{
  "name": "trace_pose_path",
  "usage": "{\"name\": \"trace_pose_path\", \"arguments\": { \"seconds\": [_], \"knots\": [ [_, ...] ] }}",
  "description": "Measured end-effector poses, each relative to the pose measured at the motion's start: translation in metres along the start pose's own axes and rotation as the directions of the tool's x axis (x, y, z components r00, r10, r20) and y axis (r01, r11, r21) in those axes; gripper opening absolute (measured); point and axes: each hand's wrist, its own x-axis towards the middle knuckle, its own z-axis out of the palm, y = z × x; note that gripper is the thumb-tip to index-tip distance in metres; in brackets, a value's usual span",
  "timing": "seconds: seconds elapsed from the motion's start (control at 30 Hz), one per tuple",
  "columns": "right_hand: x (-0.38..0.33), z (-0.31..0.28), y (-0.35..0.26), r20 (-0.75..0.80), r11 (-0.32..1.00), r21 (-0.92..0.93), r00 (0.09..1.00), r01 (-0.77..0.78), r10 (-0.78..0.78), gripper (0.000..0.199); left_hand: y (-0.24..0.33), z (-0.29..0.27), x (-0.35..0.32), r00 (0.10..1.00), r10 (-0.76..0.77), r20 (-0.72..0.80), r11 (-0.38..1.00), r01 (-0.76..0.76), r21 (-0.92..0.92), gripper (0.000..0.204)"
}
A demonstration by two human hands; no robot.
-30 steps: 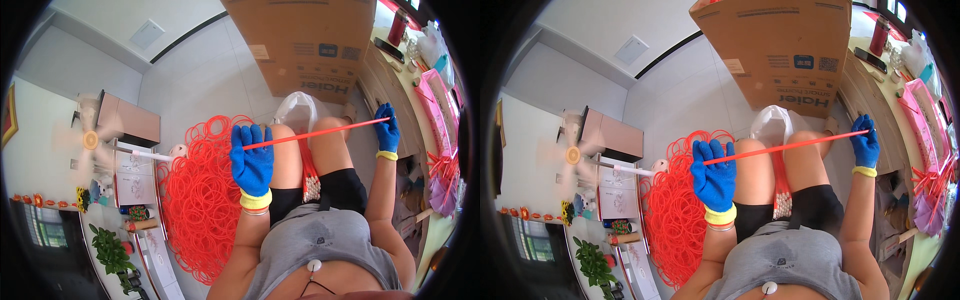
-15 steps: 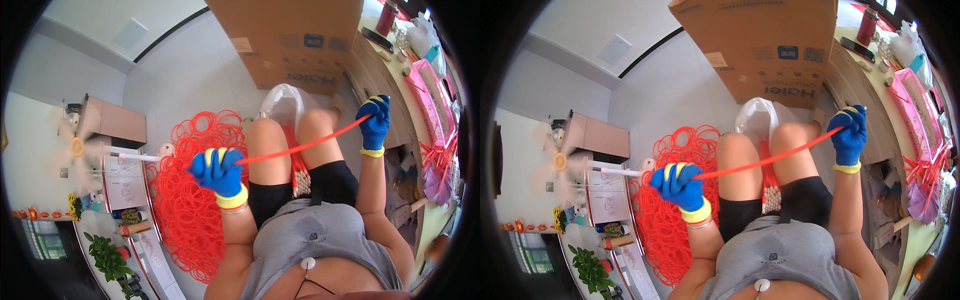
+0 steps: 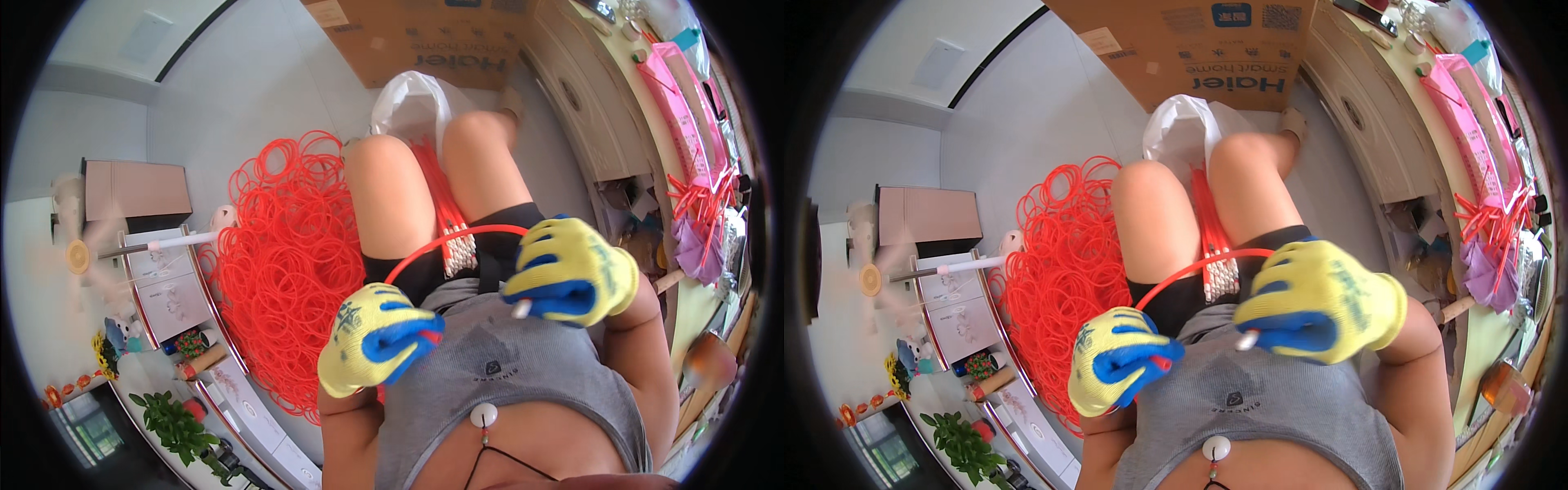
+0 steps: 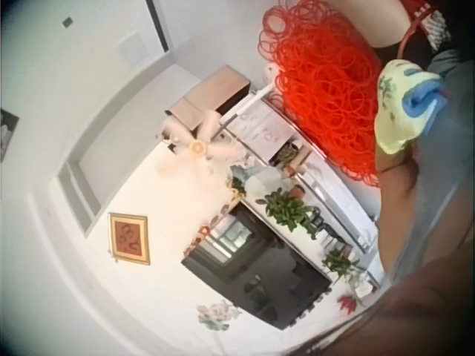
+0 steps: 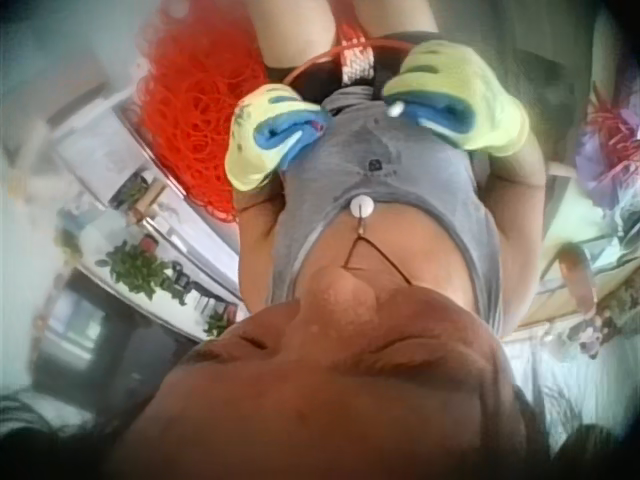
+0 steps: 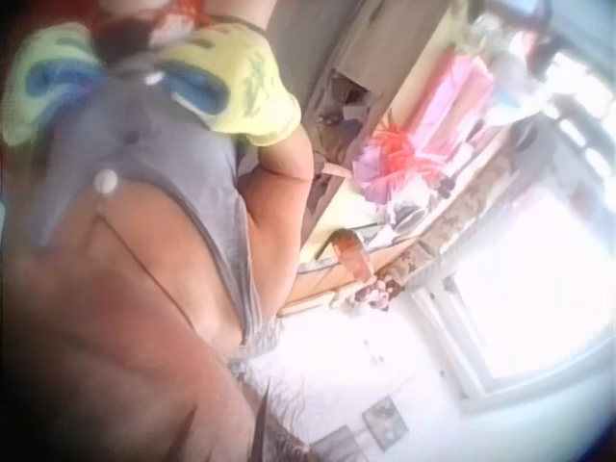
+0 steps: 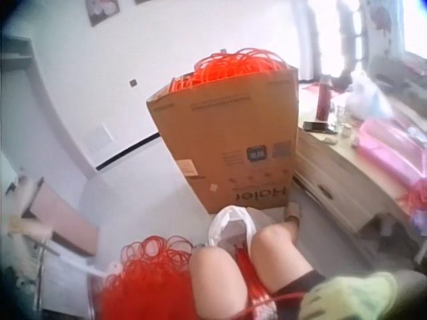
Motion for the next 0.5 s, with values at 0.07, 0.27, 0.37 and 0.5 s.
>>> {"name": "trace_pose_path", "arguments": {
  "seconds": [0.07,0.27,0.37,0.5],
  "knots": [
    [0.002,0.017,-0.005,0.0,0.985,-0.163,0.999,-0.047,0.048,0.028,-0.005,0.012,0.011,0.999,0.034,-0.043,0.991,-0.028,0.129,0.031],
    [0.011,0.038,-0.01,0.104,0.937,-0.343,0.988,-0.071,0.113,0.03,0.005,0.031,0.009,0.987,-0.034,-0.16,0.966,0.073,0.249,0.027],
    [0.005,0.047,-0.002,0.063,0.927,-0.372,0.995,-0.047,0.076,0.03,0.004,0.033,0.01,0.989,-0.029,-0.143,0.955,0.07,0.287,0.027],
    [0.002,0.048,0.003,0.177,0.918,-0.396,0.98,-0.012,0.089,0.032,0.002,0.034,0.012,0.99,-0.075,-0.123,0.949,0.109,0.298,0.026]
  ]
}}
